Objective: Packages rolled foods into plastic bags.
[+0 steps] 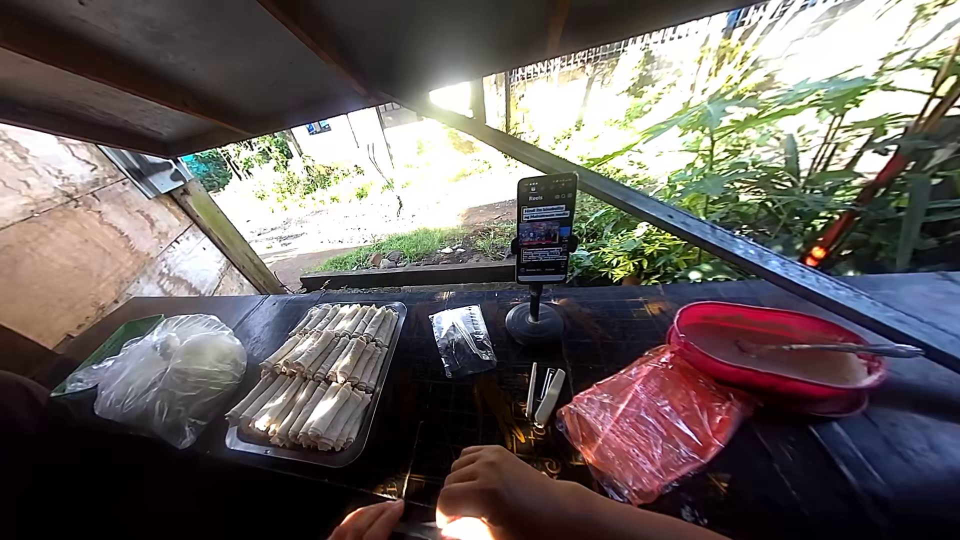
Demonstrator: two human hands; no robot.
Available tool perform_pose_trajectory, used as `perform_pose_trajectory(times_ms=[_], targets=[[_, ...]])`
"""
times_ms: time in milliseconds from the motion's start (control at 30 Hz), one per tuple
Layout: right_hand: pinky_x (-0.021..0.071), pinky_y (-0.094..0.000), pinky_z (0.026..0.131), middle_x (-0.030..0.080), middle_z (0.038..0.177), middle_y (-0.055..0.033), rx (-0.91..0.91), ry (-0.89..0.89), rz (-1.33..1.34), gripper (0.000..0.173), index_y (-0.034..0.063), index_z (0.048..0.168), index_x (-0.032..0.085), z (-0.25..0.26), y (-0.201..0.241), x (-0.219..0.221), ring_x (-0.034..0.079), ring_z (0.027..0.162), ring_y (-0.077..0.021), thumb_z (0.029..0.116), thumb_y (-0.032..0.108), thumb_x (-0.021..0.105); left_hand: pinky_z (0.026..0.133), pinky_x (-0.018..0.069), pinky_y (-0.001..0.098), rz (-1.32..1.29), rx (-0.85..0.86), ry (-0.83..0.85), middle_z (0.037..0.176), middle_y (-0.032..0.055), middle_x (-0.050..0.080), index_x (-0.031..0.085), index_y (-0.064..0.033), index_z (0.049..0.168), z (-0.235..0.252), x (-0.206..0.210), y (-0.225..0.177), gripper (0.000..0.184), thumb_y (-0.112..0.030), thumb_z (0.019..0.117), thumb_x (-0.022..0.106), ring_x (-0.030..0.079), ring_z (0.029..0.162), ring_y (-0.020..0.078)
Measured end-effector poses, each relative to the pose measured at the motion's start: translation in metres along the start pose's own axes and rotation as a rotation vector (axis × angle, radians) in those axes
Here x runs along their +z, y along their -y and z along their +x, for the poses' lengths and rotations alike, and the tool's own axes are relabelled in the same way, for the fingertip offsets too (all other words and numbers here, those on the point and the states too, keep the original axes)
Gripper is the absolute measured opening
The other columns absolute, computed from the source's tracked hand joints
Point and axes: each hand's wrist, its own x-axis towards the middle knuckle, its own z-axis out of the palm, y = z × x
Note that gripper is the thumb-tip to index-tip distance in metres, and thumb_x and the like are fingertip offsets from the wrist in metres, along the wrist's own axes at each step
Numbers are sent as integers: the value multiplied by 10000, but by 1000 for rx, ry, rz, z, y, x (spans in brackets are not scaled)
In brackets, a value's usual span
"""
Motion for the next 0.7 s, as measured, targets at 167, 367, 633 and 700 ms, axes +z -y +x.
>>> perform_pose_trajectory(times_ms=[167,367,633,700], targets=[[493,-328,588,633,646,-76,-8,-13,-2,128,57,766,633,-3,2,-5,647,640,-211,891,80,646,1011,437,402,107,81,-88,1055,171,747,729,-12,1098,5,19,-7,617,-590,976,550,662,1097,265],[498,-336,595,633,651,-83,-18,2,38,74,53,781,641,-6,0,-4,650,645,-220,849,32,660,1047,378,332,137,143,-132,967,102,743,748,-76,1035,10,24,-9,536,-570,993,544,639,1079,193],[489,-333,589,619,638,-78,-9,6,41,120,51,773,637,-9,0,-5,640,638,-216,891,59,653,877,489,277,69,165,-114,809,95,732,728,-44,932,8,34,-9,388,-405,1006,607,683,822,174],[492,-338,594,621,643,-82,-6,14,41,107,50,774,636,-9,0,-6,644,644,-219,881,43,645,816,516,271,34,148,-115,810,109,732,736,-30,918,7,36,-9,337,-341,997,633,689,813,180]])
